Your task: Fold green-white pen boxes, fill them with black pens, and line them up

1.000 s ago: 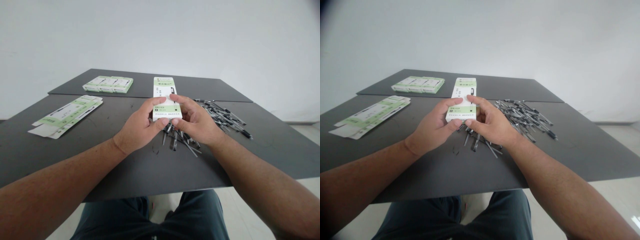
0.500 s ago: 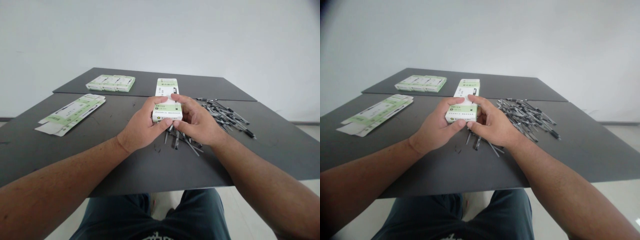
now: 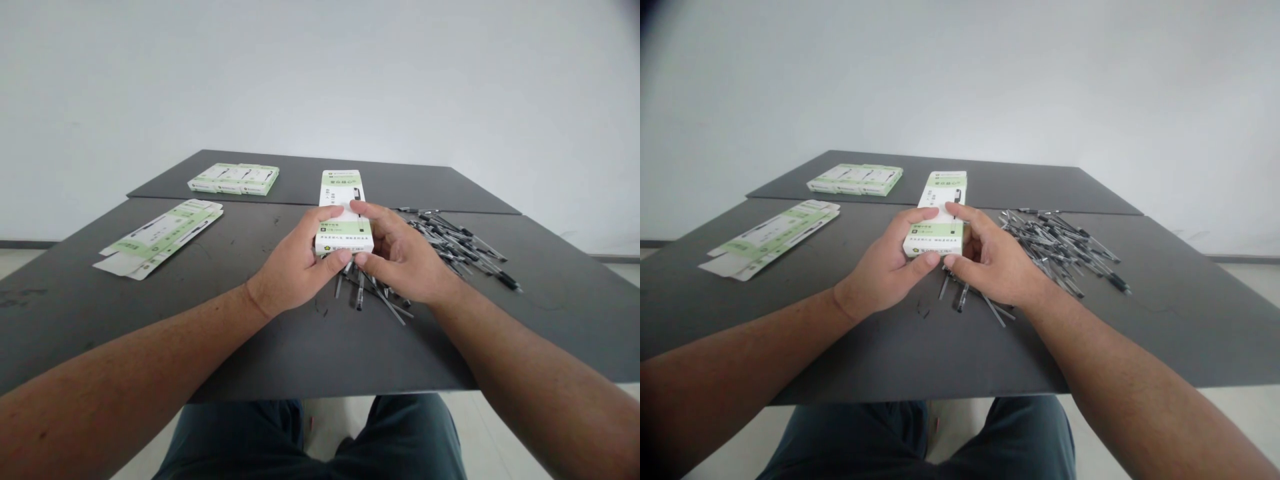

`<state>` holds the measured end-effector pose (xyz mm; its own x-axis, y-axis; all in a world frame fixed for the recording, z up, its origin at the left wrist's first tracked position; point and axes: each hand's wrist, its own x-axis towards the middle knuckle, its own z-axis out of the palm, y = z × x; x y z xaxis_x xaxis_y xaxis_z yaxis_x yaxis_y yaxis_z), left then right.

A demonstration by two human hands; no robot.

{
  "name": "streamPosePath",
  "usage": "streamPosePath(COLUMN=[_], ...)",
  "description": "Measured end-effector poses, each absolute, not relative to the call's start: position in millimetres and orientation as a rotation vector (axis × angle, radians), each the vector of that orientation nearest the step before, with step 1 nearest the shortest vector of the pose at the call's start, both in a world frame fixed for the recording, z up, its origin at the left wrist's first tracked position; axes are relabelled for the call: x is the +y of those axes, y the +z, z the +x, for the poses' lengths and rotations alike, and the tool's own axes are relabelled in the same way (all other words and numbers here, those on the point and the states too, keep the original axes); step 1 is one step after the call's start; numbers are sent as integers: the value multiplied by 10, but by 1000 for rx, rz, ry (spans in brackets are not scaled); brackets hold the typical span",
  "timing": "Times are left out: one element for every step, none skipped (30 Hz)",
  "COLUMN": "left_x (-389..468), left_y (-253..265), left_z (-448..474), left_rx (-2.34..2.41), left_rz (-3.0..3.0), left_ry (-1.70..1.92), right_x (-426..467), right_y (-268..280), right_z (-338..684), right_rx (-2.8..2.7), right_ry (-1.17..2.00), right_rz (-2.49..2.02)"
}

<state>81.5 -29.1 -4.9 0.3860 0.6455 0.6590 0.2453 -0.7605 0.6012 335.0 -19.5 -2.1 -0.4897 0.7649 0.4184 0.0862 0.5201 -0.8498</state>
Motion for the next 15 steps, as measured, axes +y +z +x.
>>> streamPosePath(left_x=[-293, -295, -296, -297, -297, -296, -296, -295, -296, -296, -297, -298, -298, -298, -297], left_y=[-50, -52, -55, -60, -65, -70, -75, -78, -80, -79, -77, -74, -70, -67, -64], left_z=[816, 817, 818, 819, 821, 823, 824, 825, 825, 825, 824, 822, 821, 819, 817], left_rx=[761, 753, 747, 744, 741, 741, 741, 738, 733, 730, 736, 745, 754, 761, 764], left_rz=[2236, 2229, 2223, 2216, 2214, 2213, 2214, 2216, 2217, 2219, 2221, 2224, 2230, 2237, 2247], left_ry=[1337, 1339, 1337, 1336, 1339, 1342, 1346, 1350, 1354, 1355, 1351, 1347, 1346, 1347, 1351], right_x=[-193, -192, -191, -191, -191, -192, -192, -193, -193, -194, -195, -196, -197, -197, -198], right_y=[-27, -32, -35, -36, -35, -33, -30, -27, -24, -21, -20, -19, -18, -18, -19], right_z=[3352, 3354, 3355, 3355, 3354, 3352, 3351, 3349, 3347, 3346, 3345, 3345, 3346, 3347, 3349], right_rx=[-1908, -1904, -1902, -1901, -1902, -1904, -1906, -1907, -1907, -1907, -1907, -1906, -1906, -1906, -1906], right_ry=[1005, 1003, 1003, 1002, 1002, 1003, 1004, 1007, 1011, 1017, 1022, 1025, 1025, 1022, 1014], right_rz=[-706, -710, -712, -711, -707, -703, -700, -696, -691, -686, -683, -682, -684, -691, -703])
